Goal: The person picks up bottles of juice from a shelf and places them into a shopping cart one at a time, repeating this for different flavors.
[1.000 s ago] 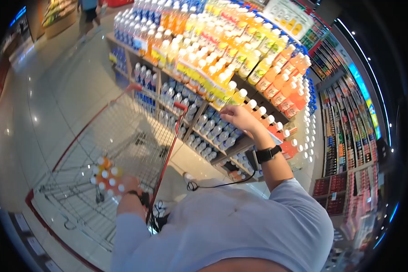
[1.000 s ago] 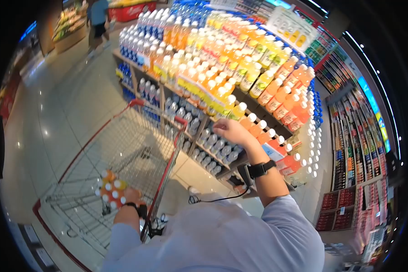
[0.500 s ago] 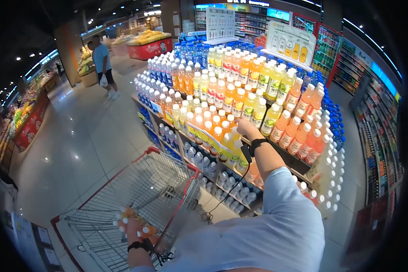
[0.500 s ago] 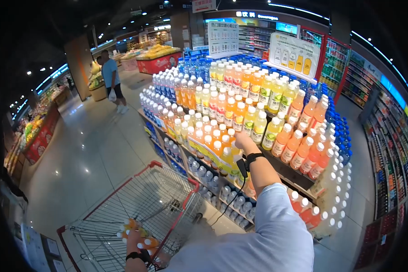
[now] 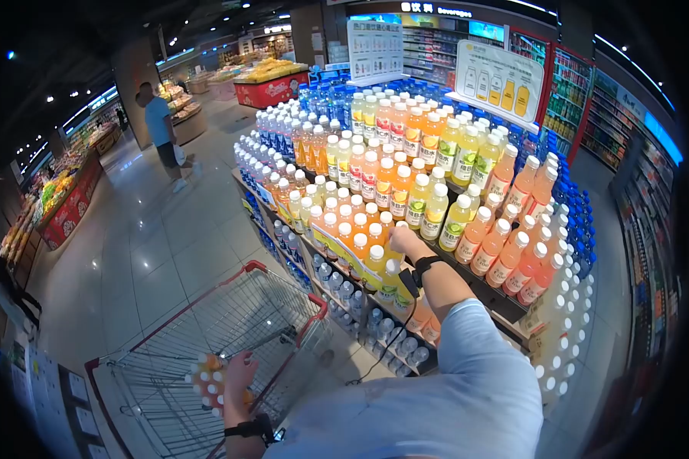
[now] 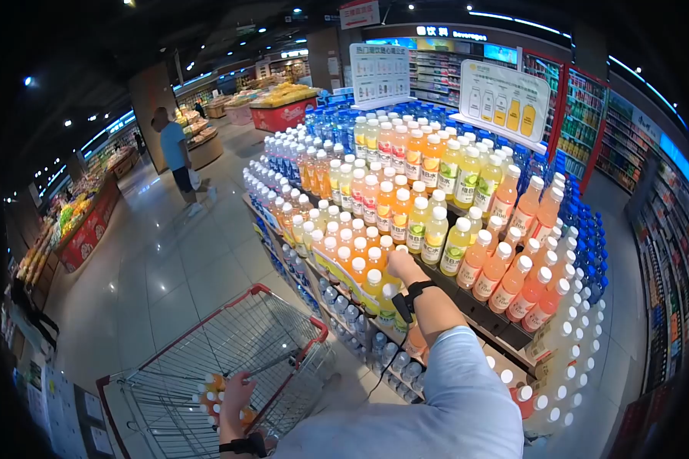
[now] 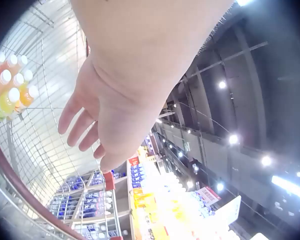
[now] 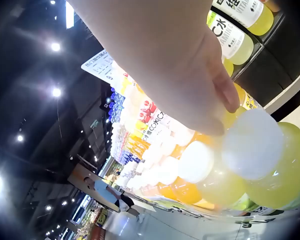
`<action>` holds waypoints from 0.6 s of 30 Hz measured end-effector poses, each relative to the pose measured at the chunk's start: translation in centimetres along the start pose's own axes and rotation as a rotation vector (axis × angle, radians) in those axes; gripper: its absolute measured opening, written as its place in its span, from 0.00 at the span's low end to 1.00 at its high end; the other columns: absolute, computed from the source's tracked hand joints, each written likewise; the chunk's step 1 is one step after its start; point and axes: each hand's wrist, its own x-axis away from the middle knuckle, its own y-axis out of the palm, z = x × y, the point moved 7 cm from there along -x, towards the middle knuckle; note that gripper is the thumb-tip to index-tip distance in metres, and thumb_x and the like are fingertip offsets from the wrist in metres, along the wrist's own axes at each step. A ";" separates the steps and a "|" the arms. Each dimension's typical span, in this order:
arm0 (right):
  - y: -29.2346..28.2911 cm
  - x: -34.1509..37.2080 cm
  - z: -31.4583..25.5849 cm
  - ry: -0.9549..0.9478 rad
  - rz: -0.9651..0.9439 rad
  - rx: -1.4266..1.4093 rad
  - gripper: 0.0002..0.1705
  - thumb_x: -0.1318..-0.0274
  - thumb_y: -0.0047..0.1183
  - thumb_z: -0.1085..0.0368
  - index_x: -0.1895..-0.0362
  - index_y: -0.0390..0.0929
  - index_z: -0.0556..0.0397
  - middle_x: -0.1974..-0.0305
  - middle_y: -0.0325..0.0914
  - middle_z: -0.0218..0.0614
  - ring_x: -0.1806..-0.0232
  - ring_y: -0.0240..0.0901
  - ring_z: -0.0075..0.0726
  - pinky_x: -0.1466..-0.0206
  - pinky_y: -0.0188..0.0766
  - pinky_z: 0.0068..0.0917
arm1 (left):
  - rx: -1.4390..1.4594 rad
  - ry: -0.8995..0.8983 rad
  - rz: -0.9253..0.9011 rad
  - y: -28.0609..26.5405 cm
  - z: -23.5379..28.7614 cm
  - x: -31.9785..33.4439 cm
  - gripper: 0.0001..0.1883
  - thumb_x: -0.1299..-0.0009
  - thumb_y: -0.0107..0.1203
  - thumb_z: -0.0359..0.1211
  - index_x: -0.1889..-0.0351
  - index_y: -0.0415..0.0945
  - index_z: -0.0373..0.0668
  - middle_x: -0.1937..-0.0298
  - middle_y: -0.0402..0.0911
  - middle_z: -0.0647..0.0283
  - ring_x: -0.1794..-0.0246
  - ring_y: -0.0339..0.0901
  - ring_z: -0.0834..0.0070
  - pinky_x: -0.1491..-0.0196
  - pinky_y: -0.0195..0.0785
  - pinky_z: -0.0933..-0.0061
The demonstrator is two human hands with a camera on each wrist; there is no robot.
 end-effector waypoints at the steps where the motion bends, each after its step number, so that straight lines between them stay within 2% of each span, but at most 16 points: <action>1: -0.7 -0.2 0.2 -0.022 0.045 0.059 0.12 0.53 0.54 0.65 0.63 0.82 0.49 0.62 0.82 0.46 0.55 0.79 0.51 0.51 0.75 0.40 | -0.010 -0.002 -0.012 0.5 0.3 -1.1 0.22 0.37 0.61 0.38 0.48 0.76 0.37 0.52 0.81 0.50 0.55 0.81 0.56 0.53 0.74 0.63; 2: -3.5 1.3 -0.6 -0.103 0.190 -0.032 0.11 0.53 0.52 0.65 0.65 0.83 0.50 0.63 0.82 0.48 0.56 0.79 0.52 0.52 0.76 0.42 | -0.016 0.051 -0.015 1.3 0.5 -1.9 0.21 0.37 0.61 0.38 0.48 0.76 0.38 0.52 0.81 0.50 0.55 0.81 0.57 0.53 0.74 0.63; 3: -5.6 2.1 -0.3 -0.083 0.202 -0.067 0.13 0.54 0.52 0.65 0.62 0.83 0.50 0.63 0.82 0.50 0.58 0.79 0.54 0.52 0.76 0.43 | -0.028 0.088 -0.032 2.1 -0.4 -1.3 0.21 0.37 0.62 0.37 0.47 0.76 0.38 0.52 0.81 0.51 0.55 0.81 0.58 0.53 0.74 0.63; 4: -5.2 0.9 0.9 -0.056 0.104 -0.008 0.14 0.54 0.53 0.63 0.62 0.83 0.51 0.64 0.82 0.51 0.58 0.80 0.55 0.53 0.76 0.44 | -0.040 0.111 -0.023 2.0 0.6 -0.4 0.21 0.37 0.61 0.36 0.47 0.76 0.39 0.52 0.81 0.51 0.55 0.81 0.58 0.52 0.74 0.63; 5: -7.7 2.2 0.6 -0.045 0.238 -0.066 0.15 0.55 0.53 0.63 0.61 0.83 0.51 0.62 0.82 0.52 0.58 0.79 0.57 0.52 0.76 0.44 | -0.045 0.145 -0.005 2.0 2.3 -0.4 0.20 0.36 0.61 0.36 0.47 0.76 0.40 0.51 0.81 0.52 0.54 0.81 0.59 0.52 0.73 0.63; 7: -12.6 5.1 -0.9 -0.104 0.343 -0.070 0.17 0.53 0.51 0.65 0.57 0.82 0.53 0.63 0.81 0.55 0.59 0.79 0.58 0.51 0.75 0.45 | 0.000 0.175 -0.029 2.2 4.5 0.2 0.19 0.35 0.60 0.35 0.46 0.75 0.40 0.51 0.81 0.52 0.53 0.80 0.59 0.51 0.73 0.63; 10: -19.3 11.1 -4.4 -0.085 0.388 -0.080 0.21 0.58 0.62 0.62 0.54 0.80 0.49 0.55 0.73 0.54 0.52 0.74 0.59 0.46 0.72 0.43 | 0.040 0.223 -0.063 2.9 6.0 1.1 0.18 0.33 0.59 0.34 0.46 0.75 0.39 0.50 0.81 0.53 0.54 0.81 0.64 0.53 0.74 0.67; 12: -22.4 14.0 -7.2 -0.129 0.415 -0.109 0.23 0.57 0.62 0.60 0.53 0.79 0.49 0.55 0.73 0.53 0.53 0.74 0.60 0.46 0.72 0.44 | 0.041 0.222 -0.111 2.7 7.2 1.5 0.18 0.33 0.59 0.33 0.46 0.75 0.39 0.50 0.81 0.53 0.52 0.81 0.63 0.53 0.74 0.67; 15: -23.4 15.8 -11.0 -0.347 0.428 -0.200 0.23 0.56 0.59 0.60 0.52 0.79 0.50 0.54 0.73 0.52 0.51 0.73 0.56 0.47 0.71 0.43 | 0.057 0.224 -0.171 2.4 7.8 2.3 0.17 0.32 0.58 0.34 0.47 0.75 0.38 0.49 0.80 0.52 0.49 0.79 0.61 0.49 0.73 0.66; 16: -23.1 15.9 -12.7 -0.396 0.425 -0.218 0.22 0.55 0.57 0.61 0.52 0.78 0.53 0.56 0.73 0.52 0.52 0.73 0.54 0.48 0.71 0.42 | 0.045 0.281 -0.194 2.2 8.2 2.8 0.17 0.32 0.58 0.35 0.47 0.76 0.38 0.50 0.80 0.51 0.49 0.79 0.60 0.48 0.72 0.65; 17: -22.6 16.8 -15.2 -0.438 0.423 -0.278 0.21 0.56 0.57 0.63 0.54 0.78 0.55 0.58 0.74 0.48 0.55 0.74 0.47 0.49 0.71 0.37 | 0.037 0.339 -0.211 2.0 8.6 3.1 0.18 0.32 0.57 0.36 0.48 0.76 0.38 0.51 0.80 0.51 0.49 0.78 0.58 0.48 0.72 0.64; 18: -20.7 16.6 -17.0 -0.462 0.297 -0.451 0.19 0.56 0.58 0.64 0.56 0.77 0.54 0.59 0.74 0.45 0.55 0.74 0.43 0.50 0.71 0.34 | 0.016 0.339 -0.255 2.0 8.7 3.2 0.18 0.33 0.57 0.37 0.48 0.76 0.38 0.52 0.80 0.50 0.50 0.78 0.56 0.48 0.71 0.62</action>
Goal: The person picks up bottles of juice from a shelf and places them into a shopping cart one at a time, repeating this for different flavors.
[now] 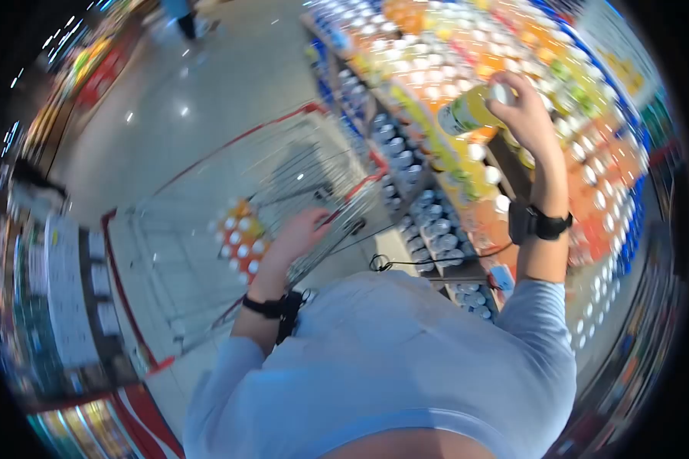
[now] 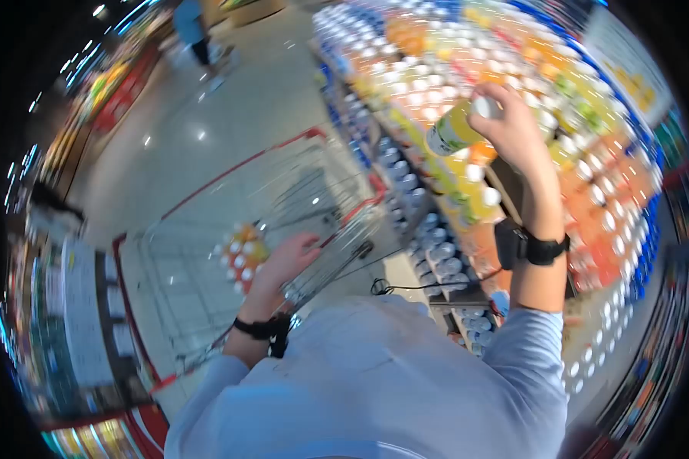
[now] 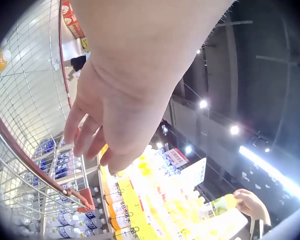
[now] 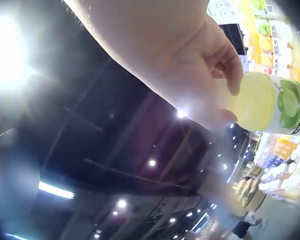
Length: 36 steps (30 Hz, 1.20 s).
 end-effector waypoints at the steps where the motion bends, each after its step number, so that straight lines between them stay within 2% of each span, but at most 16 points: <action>1: 2.6 -0.2 -0.8 0.035 -0.082 -0.180 0.18 0.56 0.59 0.65 0.57 0.77 0.54 0.60 0.74 0.41 0.56 0.73 0.39 0.50 0.71 0.32 | -0.008 0.009 -0.048 0.5 0.0 0.6 0.18 0.33 0.56 0.38 0.48 0.76 0.38 0.52 0.80 0.50 0.51 0.77 0.54 0.47 0.70 0.61; 2: 5.8 -0.3 -1.8 0.020 -0.141 -0.220 0.18 0.57 0.59 0.66 0.57 0.76 0.54 0.60 0.74 0.39 0.56 0.73 0.36 0.50 0.70 0.30 | 0.001 -0.034 -0.019 0.8 -0.6 1.6 0.18 0.33 0.56 0.38 0.48 0.76 0.38 0.52 0.80 0.50 0.51 0.77 0.54 0.47 0.70 0.61; 4: 12.0 0.3 -5.2 -0.006 -0.261 -0.281 0.18 0.56 0.61 0.66 0.57 0.76 0.52 0.60 0.75 0.35 0.56 0.73 0.33 0.51 0.70 0.28 | -0.070 0.047 -0.063 1.8 -0.8 2.9 0.17 0.32 0.54 0.38 0.50 0.76 0.38 0.53 0.80 0.50 0.51 0.77 0.53 0.49 0.70 0.60; 6: 19.6 0.9 -6.9 -0.108 -0.333 -0.315 0.17 0.57 0.61 0.64 0.59 0.76 0.51 0.59 0.73 0.41 0.53 0.72 0.43 0.47 0.69 0.33 | -0.064 0.011 -0.089 1.8 -1.2 4.6 0.17 0.32 0.54 0.38 0.51 0.76 0.38 0.54 0.80 0.51 0.51 0.77 0.54 0.49 0.70 0.60; 7: 22.9 1.3 -9.0 -0.138 -0.392 -0.208 0.19 0.58 0.62 0.63 0.59 0.77 0.52 0.59 0.72 0.46 0.52 0.71 0.51 0.46 0.68 0.36 | -0.062 -0.002 -0.137 1.9 -1.5 5.9 0.16 0.32 0.54 0.38 0.51 0.76 0.38 0.54 0.80 0.51 0.51 0.77 0.54 0.49 0.70 0.60; 9: 30.9 2.6 -10.8 -0.152 -0.535 -0.252 0.19 0.59 0.61 0.62 0.59 0.77 0.52 0.58 0.72 0.49 0.52 0.71 0.54 0.46 0.68 0.37 | -0.042 -0.055 -0.115 0.9 -2.4 8.0 0.16 0.33 0.55 0.38 0.51 0.76 0.39 0.54 0.80 0.52 0.52 0.77 0.55 0.50 0.71 0.60; 13: 44.6 5.7 -14.7 -0.186 -0.754 -0.190 0.17 0.59 0.60 0.63 0.60 0.77 0.52 0.63 0.77 0.48 0.57 0.74 0.55 0.51 0.72 0.39 | 0.043 -0.193 -0.028 -0.8 -5.5 12.5 0.15 0.33 0.55 0.38 0.52 0.77 0.39 0.58 0.82 0.54 0.56 0.79 0.57 0.55 0.73 0.61; 16: 54.2 9.5 -16.7 -0.343 -0.977 -0.119 0.15 0.57 0.60 0.65 0.62 0.77 0.54 0.66 0.80 0.46 0.61 0.79 0.51 0.58 0.77 0.37 | 0.055 -0.304 0.019 -3.3 -6.9 15.8 0.14 0.33 0.56 0.37 0.54 0.77 0.40 0.63 0.82 0.56 0.60 0.80 0.59 0.59 0.73 0.61; 18: 58.9 13.3 -16.6 -0.016 -1.358 -0.050 0.19 0.58 0.62 0.67 0.59 0.76 0.58 0.66 0.78 0.46 0.69 0.80 0.46 0.71 0.77 0.36 | 0.044 -0.345 0.055 -3.7 -8.8 17.9 0.12 0.34 0.56 0.37 0.56 0.78 0.41 0.64 0.82 0.57 0.61 0.80 0.59 0.60 0.73 0.60; 22: 65.1 18.3 -16.9 0.068 -1.500 0.073 0.19 0.55 0.62 0.67 0.57 0.76 0.61 0.62 0.80 0.46 0.70 0.82 0.44 0.74 0.79 0.33 | 0.012 -0.452 0.076 -5.0 -11.0 20.9 0.10 0.35 0.57 0.37 0.61 0.78 0.42 0.65 0.82 0.57 0.63 0.80 0.58 0.61 0.73 0.59; 24: 67.6 21.4 -15.7 0.081 -1.647 0.193 0.21 0.54 0.62 0.68 0.53 0.76 0.59 0.59 0.80 0.46 0.65 0.83 0.45 0.70 0.82 0.33 | 0.020 -0.485 0.048 -5.2 -11.9 21.9 0.10 0.35 0.57 0.37 0.62 0.78 0.42 0.66 0.82 0.57 0.63 0.80 0.57 0.61 0.73 0.59; 28: 68.8 23.1 -14.3 0.273 -1.565 0.005 0.21 0.55 0.62 0.66 0.53 0.79 0.57 0.58 0.81 0.48 0.61 0.82 0.48 0.65 0.81 0.36 | 0.038 -0.364 0.111 -4.3 -12.7 22.5 0.10 0.35 0.56 0.38 0.61 0.78 0.42 0.66 0.81 0.55 0.62 0.79 0.54 0.60 0.72 0.54; 29: 69.1 23.1 -14.3 0.219 -1.534 0.051 0.21 0.55 0.62 0.65 0.54 0.80 0.56 0.58 0.82 0.48 0.60 0.82 0.48 0.63 0.80 0.37 | 0.005 -0.436 0.012 -4.1 -12.7 22.4 0.09 0.36 0.56 0.36 0.59 0.78 0.46 0.63 0.81 0.57 0.59 0.80 0.57 0.59 0.72 0.55; 30: 69.4 23.1 -14.4 0.174 -1.490 0.101 0.20 0.55 0.61 0.64 0.54 0.80 0.55 0.58 0.82 0.49 0.60 0.82 0.48 0.62 0.79 0.37 | -0.072 -0.378 0.010 -3.5 -13.0 22.2 0.10 0.35 0.54 0.35 0.56 0.78 0.48 0.63 0.82 0.57 0.59 0.80 0.58 0.60 0.73 0.55; 33: 69.7 23.7 -15.1 0.043 -1.410 0.240 0.18 0.55 0.60 0.62 0.56 0.82 0.53 0.58 0.82 0.50 0.57 0.81 0.48 0.57 0.77 0.39 | -0.039 -0.427 -0.026 -4.0 -13.0 22.2 0.08 0.35 0.52 0.36 0.62 0.78 0.47 0.64 0.82 0.57 0.62 0.81 0.57 0.62 0.74 0.54; 36: 70.0 25.5 -16.1 -0.130 -1.477 0.329 0.17 0.55 0.59 0.60 0.59 0.84 0.50 0.58 0.82 0.51 0.54 0.81 0.49 0.52 0.75 0.40 | -0.057 -0.309 0.061 -4.3 -12.9 22.4 0.08 0.35 0.51 0.36 0.63 0.78 0.45 0.67 0.82 0.56 0.65 0.81 0.56 0.64 0.74 0.55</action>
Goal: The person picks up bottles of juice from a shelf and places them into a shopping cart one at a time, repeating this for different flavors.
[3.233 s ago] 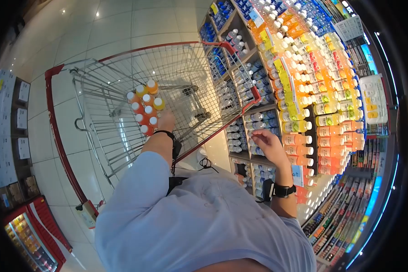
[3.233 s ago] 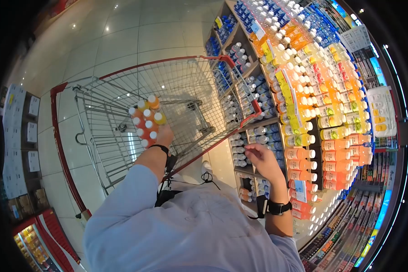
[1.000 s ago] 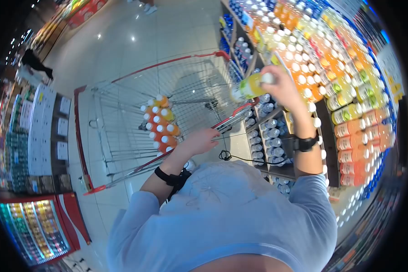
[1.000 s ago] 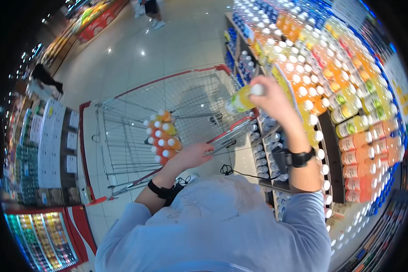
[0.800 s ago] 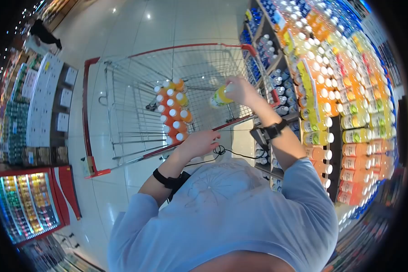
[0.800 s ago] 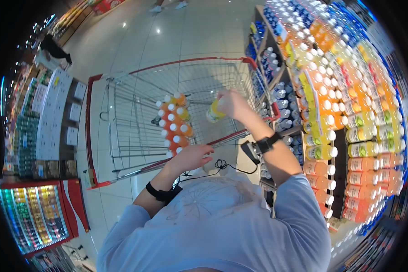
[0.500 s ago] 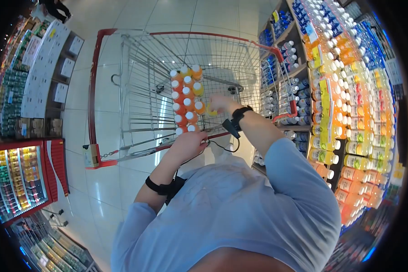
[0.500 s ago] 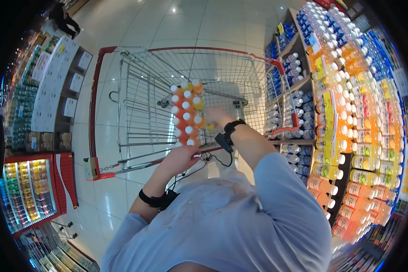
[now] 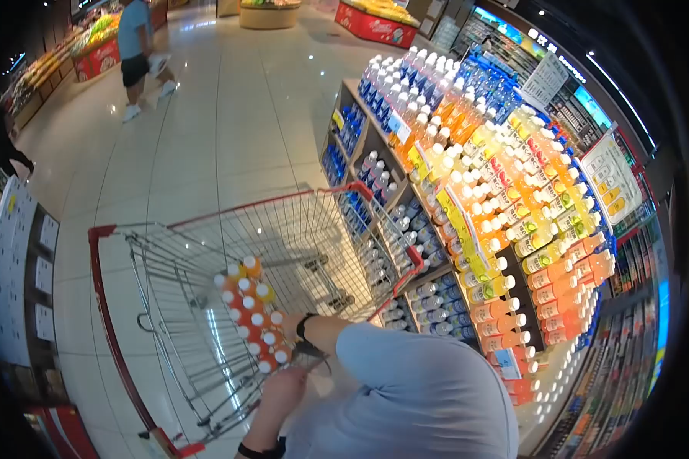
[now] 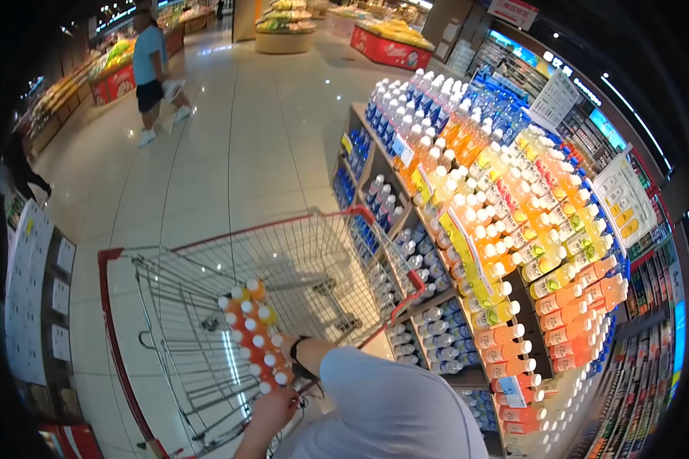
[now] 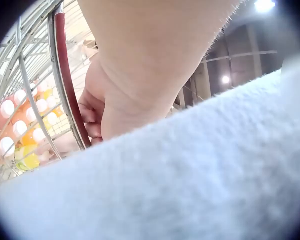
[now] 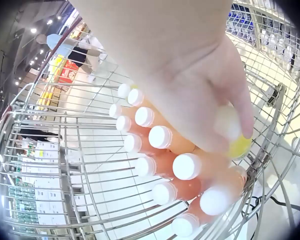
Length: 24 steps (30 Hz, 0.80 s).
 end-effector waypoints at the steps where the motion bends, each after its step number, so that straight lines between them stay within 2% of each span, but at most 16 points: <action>1: 0.5 -0.2 -0.2 -0.033 -0.035 0.064 0.17 0.55 0.58 0.59 0.59 0.84 0.49 0.58 0.82 0.51 0.54 0.80 0.49 0.51 0.74 0.41 | -0.018 -0.001 -0.001 0.5 -0.3 -0.1 0.07 0.36 0.53 0.35 0.64 0.79 0.46 0.67 0.82 0.57 0.65 0.81 0.58 0.64 0.74 0.56; 2: 4.0 -3.6 1.8 -0.020 -0.092 0.187 0.19 0.54 0.58 0.55 0.58 0.84 0.48 0.59 0.83 0.48 0.54 0.80 0.47 0.51 0.74 0.40 | -0.034 -0.004 -0.003 0.9 -0.6 -0.2 0.06 0.37 0.55 0.35 0.65 0.80 0.47 0.67 0.82 0.59 0.65 0.81 0.60 0.65 0.74 0.58; 4: 1.9 -3.9 1.5 -0.026 -0.080 0.158 0.19 0.54 0.58 0.55 0.57 0.84 0.48 0.59 0.83 0.47 0.55 0.80 0.47 0.52 0.74 0.40 | -0.072 -0.012 0.005 1.0 -0.5 -0.4 0.06 0.37 0.54 0.34 0.66 0.80 0.47 0.67 0.82 0.60 0.65 0.81 0.61 0.65 0.74 0.59; 7: -0.9 -1.6 1.5 -0.035 -0.081 0.035 0.20 0.53 0.58 0.54 0.57 0.83 0.48 0.60 0.83 0.46 0.56 0.80 0.46 0.52 0.74 0.39 | -0.131 0.021 -0.007 1.2 -0.3 -0.9 0.06 0.36 0.52 0.33 0.65 0.79 0.47 0.68 0.82 0.60 0.67 0.82 0.61 0.66 0.75 0.59; 9: -2.5 1.3 1.2 -0.036 -0.072 -0.067 0.20 0.53 0.58 0.53 0.57 0.83 0.48 0.60 0.83 0.45 0.56 0.80 0.45 0.53 0.73 0.39 | -0.143 -0.059 -0.079 0.0 0.6 -0.8 0.09 0.36 0.50 0.33 0.61 0.79 0.44 0.67 0.83 0.53 0.65 0.83 0.58 0.64 0.76 0.58; 10: -3.2 2.6 1.2 -0.040 -0.063 -0.120 0.20 0.53 0.58 0.53 0.56 0.83 0.48 0.60 0.83 0.44 0.57 0.80 0.45 0.53 0.73 0.39 | -0.179 -0.103 -0.160 -0.2 0.9 -0.8 0.10 0.36 0.50 0.33 0.59 0.79 0.45 0.64 0.83 0.52 0.61 0.83 0.56 0.60 0.76 0.57; 12: -4.7 4.2 1.7 -0.036 -0.018 -0.184 0.21 0.53 0.58 0.53 0.56 0.83 0.48 0.60 0.83 0.43 0.57 0.79 0.45 0.53 0.73 0.39 | -0.193 -0.124 -0.206 0.1 1.1 -1.5 0.11 0.36 0.50 0.33 0.58 0.79 0.45 0.62 0.83 0.52 0.59 0.82 0.55 0.59 0.76 0.56; 14: -5.8 4.6 1.8 -0.035 0.110 -0.668 0.18 0.48 0.56 0.56 0.55 0.82 0.50 0.62 0.82 0.39 0.61 0.78 0.39 0.57 0.72 0.35 | -0.174 -0.173 -0.270 1.2 0.1 -2.1 0.12 0.35 0.49 0.32 0.56 0.78 0.44 0.56 0.82 0.52 0.54 0.81 0.54 0.55 0.75 0.53; 15: -6.7 4.4 0.7 -0.277 0.008 -0.815 0.17 0.43 0.53 0.59 0.53 0.79 0.53 0.62 0.81 0.36 0.61 0.76 0.32 0.59 0.72 0.30 | -0.195 -0.154 -0.255 1.5 -0.1 -2.6 0.12 0.35 0.49 0.32 0.56 0.78 0.44 0.56 0.82 0.52 0.54 0.81 0.54 0.55 0.75 0.53; 17: -9.3 5.5 2.1 -0.333 0.128 -0.919 0.24 0.44 0.58 0.52 0.48 0.77 0.51 0.59 0.79 0.31 0.61 0.76 0.30 0.60 0.74 0.31 | -0.306 -0.046 -0.255 2.6 -0.1 -3.4 0.13 0.34 0.48 0.33 0.54 0.79 0.43 0.54 0.82 0.51 0.51 0.80 0.53 0.53 0.74 0.52; 19: -13.3 11.7 2.7 -0.351 0.231 -0.900 0.23 0.42 0.56 0.54 0.47 0.76 0.53 0.61 0.79 0.30 0.62 0.75 0.27 0.59 0.73 0.27 | -0.450 0.036 -0.274 3.6 0.9 -4.9 0.15 0.33 0.47 0.35 0.53 0.79 0.43 0.54 0.82 0.49 0.50 0.80 0.54 0.53 0.74 0.52; 21: -15.6 17.8 4.1 -0.365 0.331 -0.873 0.22 0.39 0.55 0.55 0.47 0.75 0.56 0.64 0.79 0.28 0.62 0.74 0.24 0.59 0.72 0.24 | -0.502 -0.152 -0.271 1.9 3.0 -5.0 0.15 0.34 0.48 0.36 0.54 0.81 0.43 0.55 0.82 0.48 0.49 0.80 0.54 0.53 0.74 0.53; 22: -16.1 20.2 5.5 -0.389 0.365 -0.966 0.21 0.38 0.55 0.56 0.47 0.75 0.55 0.64 0.79 0.28 0.62 0.74 0.23 0.58 0.72 0.23 | -0.575 0.014 -0.203 5.4 0.6 -6.9 0.15 0.34 0.48 0.37 0.57 0.82 0.42 0.55 0.82 0.47 0.49 0.80 0.55 0.53 0.75 0.52; 24: -16.7 24.4 8.9 -0.418 0.408 -1.045 0.20 0.37 0.55 0.56 0.46 0.75 0.54 0.64 0.78 0.27 0.62 0.74 0.22 0.58 0.71 0.23 | -0.505 -0.005 -0.232 7.0 1.6 -8.7 0.15 0.34 0.47 0.37 0.58 0.82 0.42 0.56 0.83 0.47 0.50 0.81 0.54 0.53 0.75 0.52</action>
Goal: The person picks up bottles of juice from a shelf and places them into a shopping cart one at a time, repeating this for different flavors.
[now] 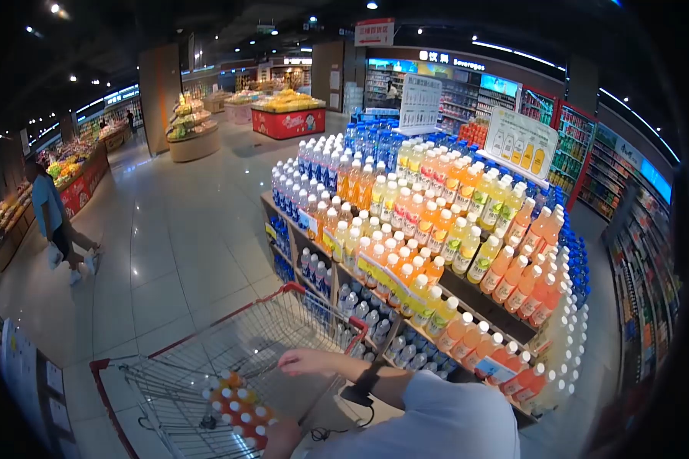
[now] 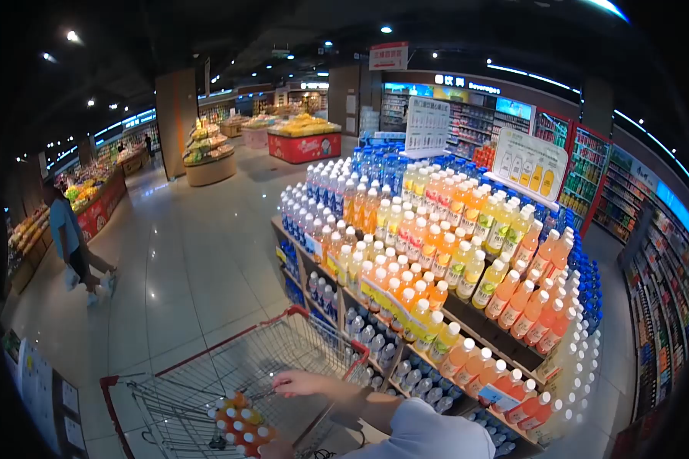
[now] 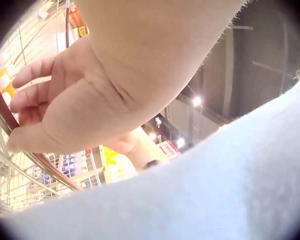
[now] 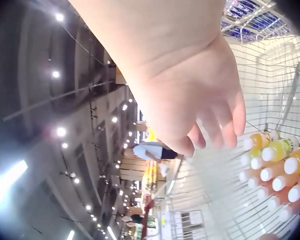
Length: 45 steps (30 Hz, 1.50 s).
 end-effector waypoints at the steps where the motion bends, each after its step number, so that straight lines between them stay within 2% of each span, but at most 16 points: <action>1: -2.2 2.1 -0.3 -0.014 0.051 0.010 0.19 0.36 0.55 0.57 0.47 0.75 0.54 0.63 0.78 0.27 0.62 0.74 0.22 0.58 0.72 0.23 | 0.080 -0.008 -0.054 0.1 0.9 -0.8 0.14 0.34 0.47 0.36 0.59 0.82 0.42 0.57 0.83 0.47 0.52 0.82 0.54 0.53 0.74 0.52; 2: -4.3 3.9 -0.7 -0.031 0.100 0.021 0.18 0.36 0.55 0.57 0.47 0.75 0.54 0.63 0.78 0.27 0.62 0.74 0.21 0.57 0.72 0.22 | 0.108 0.028 0.006 -1.6 2.0 -0.6 0.15 0.33 0.45 0.35 0.61 0.82 0.40 0.60 0.83 0.46 0.56 0.82 0.48 0.53 0.73 0.51; 5: -9.6 9.6 -1.4 -0.025 0.314 -0.009 0.16 0.36 0.54 0.60 0.49 0.76 0.56 0.62 0.79 0.27 0.62 0.74 0.20 0.56 0.73 0.21 | 0.005 0.089 -0.032 -5.7 5.0 0.6 0.18 0.28 0.43 0.43 0.55 0.79 0.43 0.61 0.84 0.53 0.56 0.81 0.53 0.54 0.73 0.50; 7: -12.5 12.2 -1.2 0.005 0.379 0.029 0.15 0.35 0.54 0.61 0.49 0.77 0.55 0.61 0.79 0.27 0.61 0.74 0.20 0.55 0.73 0.22 | 0.032 0.041 -0.100 -7.0 5.6 0.7 0.14 0.32 0.45 0.36 0.56 0.79 0.44 0.58 0.84 0.54 0.53 0.81 0.55 0.51 0.71 0.48; 9: -16.1 13.8 1.0 -0.034 0.536 0.009 0.14 0.35 0.54 0.62 0.50 0.77 0.55 0.61 0.79 0.27 0.60 0.75 0.22 0.55 0.74 0.23 | 0.004 0.122 -0.096 -6.8 5.2 0.3 0.15 0.31 0.45 0.38 0.54 0.79 0.44 0.55 0.83 0.51 0.52 0.80 0.54 0.51 0.71 0.49; 13: -18.4 16.5 -0.9 -0.117 0.570 -0.056 0.13 0.35 0.53 0.63 0.50 0.77 0.56 0.61 0.79 0.28 0.59 0.76 0.24 0.55 0.76 0.24 | 0.082 0.189 -0.069 -2.7 2.2 -3.0 0.16 0.31 0.46 0.38 0.52 0.79 0.44 0.54 0.83 0.49 0.52 0.80 0.52 0.50 0.70 0.49; 15: -19.4 17.8 -2.3 -0.102 0.667 -0.065 0.12 0.36 0.54 0.63 0.53 0.78 0.55 0.59 0.81 0.28 0.57 0.74 0.20 0.52 0.71 0.21 | 0.090 0.209 -0.049 -3.1 2.3 -3.6 0.16 0.31 0.45 0.38 0.53 0.79 0.43 0.55 0.83 0.48 0.53 0.80 0.51 0.51 0.70 0.50; 23: -24.5 22.1 -3.4 -0.037 0.788 0.008 0.12 0.36 0.54 0.60 0.56 0.80 0.54 0.65 0.80 0.27 0.65 0.74 0.20 0.59 0.73 0.21 | 0.089 0.313 -0.062 -3.8 3.7 -4.9 0.15 0.32 0.45 0.36 0.56 0.80 0.40 0.58 0.82 0.45 0.55 0.80 0.48 0.52 0.71 0.50; 27: -30.0 26.4 -1.6 0.095 0.972 0.138 0.11 0.35 0.52 0.59 0.57 0.79 0.52 0.65 0.79 0.26 0.65 0.75 0.21 0.61 0.74 0.23 | 0.062 0.352 -0.111 -4.2 4.7 -5.8 0.15 0.32 0.44 0.35 0.58 0.81 0.39 0.59 0.82 0.44 0.56 0.80 0.46 0.52 0.72 0.50; 31: -36.9 32.9 1.5 0.163 1.263 0.269 0.11 0.38 0.54 0.63 0.61 0.79 0.59 0.72 0.79 0.30 0.72 0.74 0.26 0.68 0.72 0.27 | 0.062 0.407 -0.302 -6.1 7.3 -6.9 0.16 0.31 0.42 0.35 0.56 0.79 0.37 0.56 0.80 0.41 0.53 0.78 0.46 0.51 0.71 0.51; 32: -36.2 34.8 -1.2 0.230 1.322 0.310 0.11 0.39 0.53 0.64 0.61 0.79 0.60 0.73 0.78 0.32 0.72 0.74 0.28 0.68 0.72 0.27 | 0.079 0.390 -0.269 -6.3 7.6 -7.9 0.18 0.33 0.49 0.40 0.51 0.77 0.40 0.56 0.82 0.47 0.53 0.80 0.51 0.51 0.72 0.55; 33: -39.0 36.6 1.5 0.261 1.384 0.369 0.11 0.42 0.53 0.66 0.59 0.80 0.60 0.74 0.78 0.33 0.73 0.75 0.28 0.69 0.72 0.28 | 0.098 0.374 -0.228 -6.4 7.8 -8.7 0.22 0.34 0.56 0.44 0.46 0.75 0.42 0.56 0.83 0.53 0.53 0.81 0.56 0.52 0.72 0.59; 35: -41.0 39.5 2.4 0.390 1.454 0.308 0.13 0.47 0.54 0.63 0.60 0.83 0.55 0.69 0.82 0.47 0.66 0.81 0.41 0.60 0.75 0.35 | 0.157 0.397 -0.235 -8.6 9.9 -8.4 0.21 0.34 0.56 0.42 0.46 0.75 0.42 0.56 0.83 0.54 0.54 0.81 0.58 0.52 0.73 0.60; 39: -43.3 40.0 4.3 0.526 1.385 0.550 0.16 0.48 0.50 0.69 0.54 0.82 0.53 0.57 0.82 0.51 0.51 0.78 0.50 0.47 0.73 0.36 | 0.274 0.416 -0.197 -11.3 13.0 -7.8 0.19 0.33 0.55 0.37 0.47 0.75 0.39 0.58 0.82 0.51 0.57 0.80 0.54 0.53 0.73 0.60; 42: -44.2 36.6 4.7 0.557 1.124 0.818 0.26 0.49 0.48 0.75 0.43 0.75 0.50 0.41 0.72 0.48 0.40 0.70 0.50 0.37 0.67 0.36 | 0.247 0.417 -0.174 -11.3 14.8 -7.8 0.17 0.33 0.57 0.37 0.48 0.77 0.42 0.59 0.83 0.56 0.59 0.81 0.61 0.55 0.74 0.65; 45: -46.2 33.2 7.0 0.473 0.989 0.901 0.28 0.48 0.47 0.75 0.40 0.74 0.49 0.38 0.68 0.46 0.39 0.69 0.51 0.38 0.67 0.36 | 0.236 0.454 -0.194 -9.3 16.0 -8.4 0.17 0.33 0.57 0.37 0.48 0.77 0.42 0.59 0.83 0.56 0.59 0.81 0.60 0.55 0.74 0.64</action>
